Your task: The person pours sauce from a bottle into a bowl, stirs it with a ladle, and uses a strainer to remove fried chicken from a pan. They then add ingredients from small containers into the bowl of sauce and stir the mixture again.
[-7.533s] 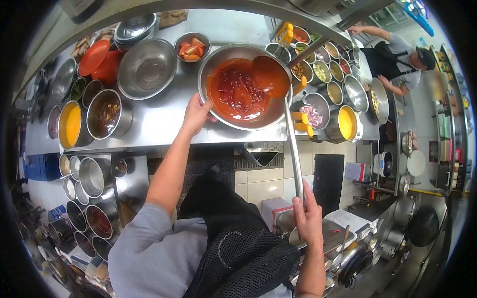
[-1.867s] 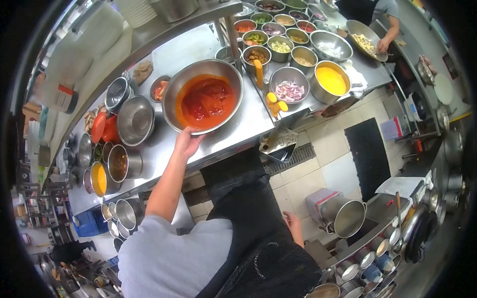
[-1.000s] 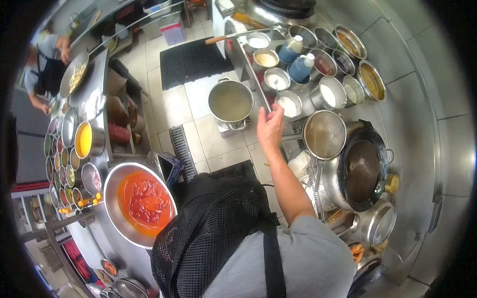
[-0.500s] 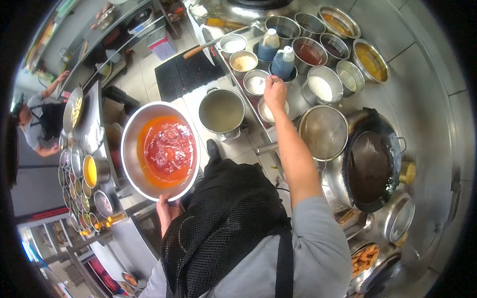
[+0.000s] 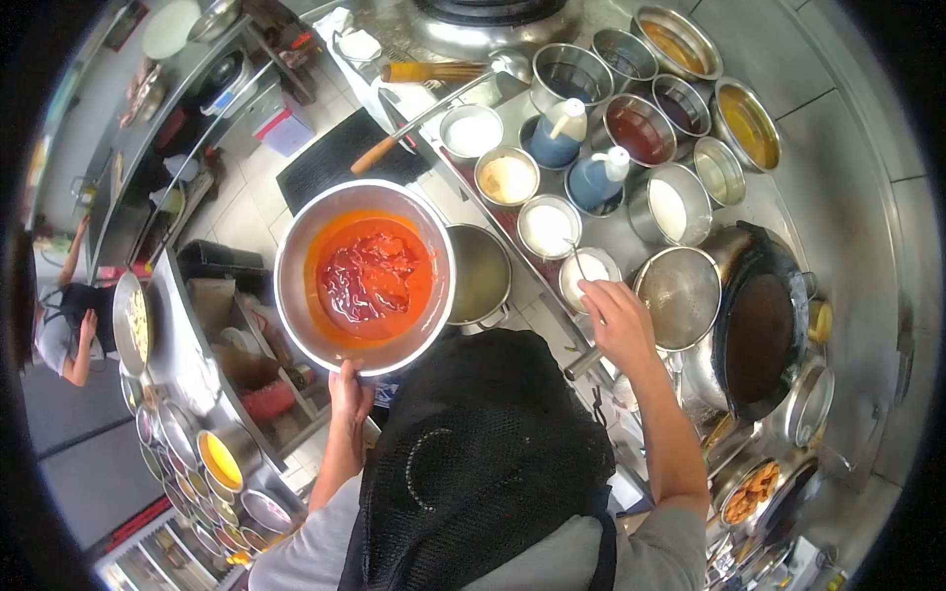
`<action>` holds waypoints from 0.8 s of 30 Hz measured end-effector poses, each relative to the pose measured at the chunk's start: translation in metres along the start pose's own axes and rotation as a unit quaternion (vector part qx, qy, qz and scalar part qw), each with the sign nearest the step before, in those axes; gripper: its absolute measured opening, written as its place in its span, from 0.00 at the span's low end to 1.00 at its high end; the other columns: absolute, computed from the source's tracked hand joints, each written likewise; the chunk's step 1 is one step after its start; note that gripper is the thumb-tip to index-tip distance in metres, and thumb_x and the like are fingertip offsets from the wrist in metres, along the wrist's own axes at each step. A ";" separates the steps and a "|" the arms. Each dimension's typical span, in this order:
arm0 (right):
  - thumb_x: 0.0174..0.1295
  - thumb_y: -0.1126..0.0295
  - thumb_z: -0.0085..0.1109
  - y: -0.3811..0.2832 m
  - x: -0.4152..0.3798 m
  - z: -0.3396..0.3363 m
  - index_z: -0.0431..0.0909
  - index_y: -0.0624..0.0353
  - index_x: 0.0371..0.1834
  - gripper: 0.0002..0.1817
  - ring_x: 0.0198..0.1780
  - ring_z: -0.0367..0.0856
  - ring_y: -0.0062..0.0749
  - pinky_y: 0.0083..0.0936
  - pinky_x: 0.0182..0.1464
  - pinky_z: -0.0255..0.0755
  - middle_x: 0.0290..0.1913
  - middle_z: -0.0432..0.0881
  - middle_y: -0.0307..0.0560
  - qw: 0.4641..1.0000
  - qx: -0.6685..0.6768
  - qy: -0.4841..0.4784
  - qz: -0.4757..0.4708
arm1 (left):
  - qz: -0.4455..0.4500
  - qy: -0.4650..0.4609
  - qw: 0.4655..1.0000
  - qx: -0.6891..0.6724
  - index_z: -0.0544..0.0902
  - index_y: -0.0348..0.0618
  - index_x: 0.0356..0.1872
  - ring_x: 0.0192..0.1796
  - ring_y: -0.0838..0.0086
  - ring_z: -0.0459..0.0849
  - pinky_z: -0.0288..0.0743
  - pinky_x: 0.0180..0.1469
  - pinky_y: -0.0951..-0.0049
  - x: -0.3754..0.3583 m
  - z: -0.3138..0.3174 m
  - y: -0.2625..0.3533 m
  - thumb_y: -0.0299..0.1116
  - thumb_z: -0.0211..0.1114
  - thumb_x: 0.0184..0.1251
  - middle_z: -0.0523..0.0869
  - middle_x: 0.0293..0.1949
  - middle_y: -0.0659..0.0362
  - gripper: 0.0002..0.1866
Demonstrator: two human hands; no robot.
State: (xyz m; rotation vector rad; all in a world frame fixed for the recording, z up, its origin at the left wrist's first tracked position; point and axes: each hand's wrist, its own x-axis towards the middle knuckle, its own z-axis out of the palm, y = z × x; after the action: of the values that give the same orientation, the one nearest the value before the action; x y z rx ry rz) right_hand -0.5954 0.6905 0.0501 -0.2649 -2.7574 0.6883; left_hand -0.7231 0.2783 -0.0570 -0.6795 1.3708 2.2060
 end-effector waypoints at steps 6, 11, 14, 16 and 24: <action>0.68 0.77 0.59 -0.019 0.029 0.024 0.83 0.64 0.51 0.11 0.47 0.84 0.46 0.34 0.51 0.76 0.46 0.85 0.55 0.993 0.044 0.064 0.085 | -0.037 -0.030 0.998 0.051 0.71 0.35 0.61 0.54 0.61 0.84 0.82 0.58 0.53 0.057 0.011 0.049 0.20 0.55 0.67 0.82 0.53 0.51 0.21; 0.73 0.74 0.55 -0.027 0.099 0.084 0.82 0.66 0.54 0.12 0.50 0.84 0.36 0.29 0.55 0.75 0.48 0.86 0.53 0.926 0.274 0.204 0.159 | -0.040 -0.048 0.996 0.061 0.71 0.35 0.61 0.54 0.61 0.84 0.82 0.58 0.52 0.077 0.026 0.067 0.19 0.55 0.65 0.81 0.53 0.52 0.22; 0.74 0.71 0.54 -0.011 0.148 0.137 0.82 0.64 0.55 0.13 0.52 0.85 0.39 0.29 0.56 0.75 0.49 0.86 0.54 0.928 0.284 0.194 0.142 | -0.045 -0.037 0.997 0.059 0.73 0.36 0.59 0.53 0.62 0.84 0.80 0.58 0.55 0.084 0.028 0.073 0.18 0.55 0.65 0.81 0.53 0.53 0.20; 0.74 0.70 0.53 0.001 0.170 0.170 0.82 0.64 0.54 0.13 0.52 0.85 0.41 0.30 0.56 0.76 0.50 0.86 0.55 0.933 0.265 0.198 0.143 | -0.048 -0.027 0.997 0.060 0.74 0.36 0.57 0.53 0.64 0.83 0.79 0.58 0.58 0.083 0.034 0.079 0.19 0.56 0.65 0.82 0.52 0.55 0.18; 0.75 0.63 0.55 0.004 0.190 0.215 0.83 0.63 0.53 0.16 0.47 0.86 0.38 0.30 0.50 0.78 0.46 0.88 0.51 0.903 0.297 0.228 0.212 | -0.030 -0.030 0.997 0.068 0.74 0.37 0.57 0.52 0.66 0.82 0.79 0.57 0.60 0.088 0.028 0.096 0.20 0.57 0.65 0.82 0.50 0.57 0.18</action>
State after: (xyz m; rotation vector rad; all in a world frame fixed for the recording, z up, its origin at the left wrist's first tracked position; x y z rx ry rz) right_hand -0.8419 0.6477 -0.0898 -0.7800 -1.9418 1.3339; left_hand -0.8547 0.2752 -0.0351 -0.5933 1.4374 2.0487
